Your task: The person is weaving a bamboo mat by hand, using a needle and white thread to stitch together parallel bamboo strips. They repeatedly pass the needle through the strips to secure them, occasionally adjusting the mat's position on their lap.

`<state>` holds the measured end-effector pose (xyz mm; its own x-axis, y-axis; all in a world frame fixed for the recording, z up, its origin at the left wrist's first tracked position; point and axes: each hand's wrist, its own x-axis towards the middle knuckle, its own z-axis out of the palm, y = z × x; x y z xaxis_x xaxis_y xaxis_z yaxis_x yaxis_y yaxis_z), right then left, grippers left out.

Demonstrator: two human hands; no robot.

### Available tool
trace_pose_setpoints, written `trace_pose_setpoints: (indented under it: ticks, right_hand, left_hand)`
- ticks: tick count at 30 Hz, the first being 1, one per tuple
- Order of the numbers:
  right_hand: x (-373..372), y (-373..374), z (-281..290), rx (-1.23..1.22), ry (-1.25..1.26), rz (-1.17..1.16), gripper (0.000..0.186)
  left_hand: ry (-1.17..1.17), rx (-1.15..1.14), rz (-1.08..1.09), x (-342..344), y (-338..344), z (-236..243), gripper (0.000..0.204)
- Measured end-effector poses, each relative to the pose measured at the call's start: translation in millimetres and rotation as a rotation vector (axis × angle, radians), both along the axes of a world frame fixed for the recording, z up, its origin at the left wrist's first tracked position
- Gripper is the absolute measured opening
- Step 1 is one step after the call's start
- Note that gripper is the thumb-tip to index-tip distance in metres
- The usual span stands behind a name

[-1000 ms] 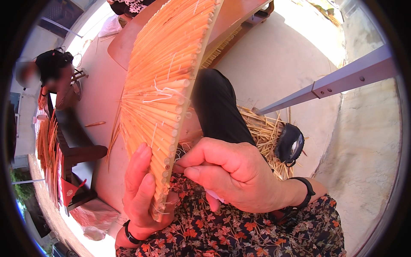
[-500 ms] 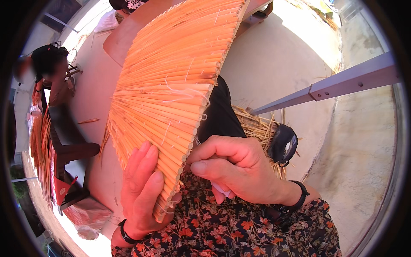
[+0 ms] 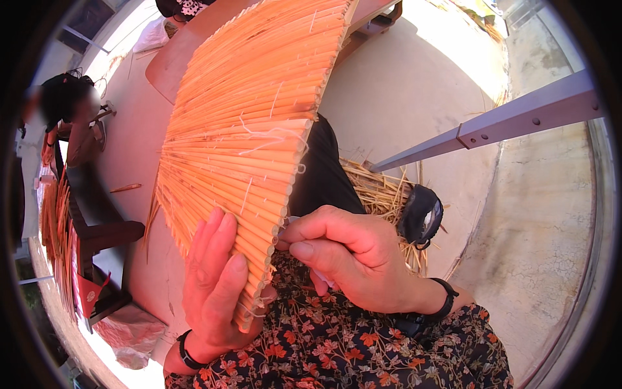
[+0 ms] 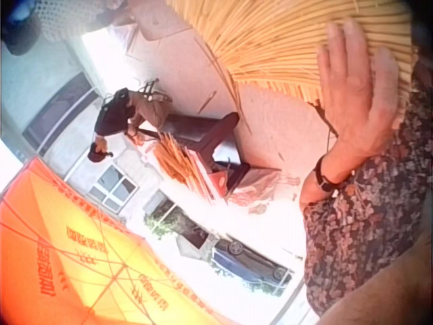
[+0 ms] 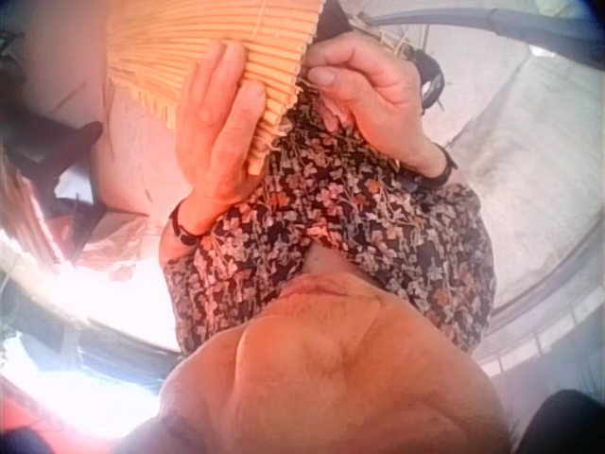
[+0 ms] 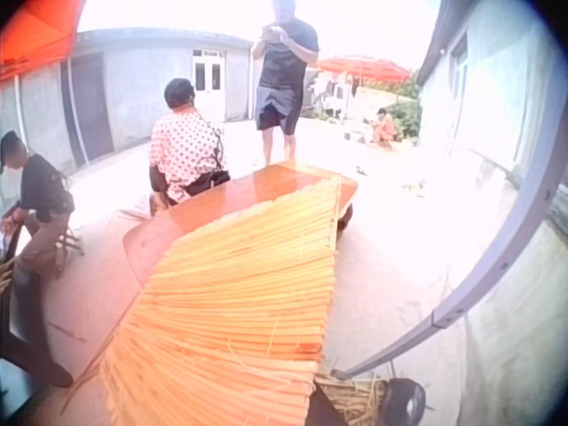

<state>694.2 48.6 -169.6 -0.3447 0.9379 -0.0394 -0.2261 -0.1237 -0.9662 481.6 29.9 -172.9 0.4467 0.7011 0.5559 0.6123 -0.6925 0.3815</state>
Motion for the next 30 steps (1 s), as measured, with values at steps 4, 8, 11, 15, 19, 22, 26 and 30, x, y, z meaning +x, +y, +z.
trace_pose_setpoints:
  ticks: [4,8,11,15,19,22,26,30]
  right_hand:
    - [1.0,1.1,12.5,0.206,-0.384,0.014,0.009]
    - [-6.8,6.6,12.4,0.365,-0.452,-0.028,0.008]
    - [-9.5,9.2,14.2,0.392,-0.466,-0.01,0.008]
    - [-12.9,11.3,13.5,0.428,-0.464,-0.015,0.008]
    - [-12.5,8.5,13.4,0.37,-0.441,-0.007,0.007]
    - [-11.7,7.6,12.9,0.368,-0.44,0.007,0.008]
    - [-11.0,6.0,11.9,0.292,-0.346,0.03,0.005]
    - [-12.4,2.5,10.3,0.072,-0.149,0.054,0.008]
  left_hand:
    - [0.0,0.006,-0.015,-3.1,-0.2,-3.9,0.045]
    - [-0.007,0.005,-0.028,-10.5,3.6,-1.3,0.045]
    - [-0.035,0.018,-0.023,-12.7,4.1,-2.1,0.045]
    - [-0.074,0.016,0.016,-9.7,1.9,-1.4,0.036]
    - [-0.083,0.024,0.033,-8.1,0.0,-2.5,0.033]
    - [-0.073,0.028,0.029,-8.9,-1.4,-0.9,0.033]
    - [-0.077,0.034,0.03,-8.7,-1.8,0.2,0.032]
    - [-0.033,0.032,0.063,-8.6,-3.4,11.0,0.029]
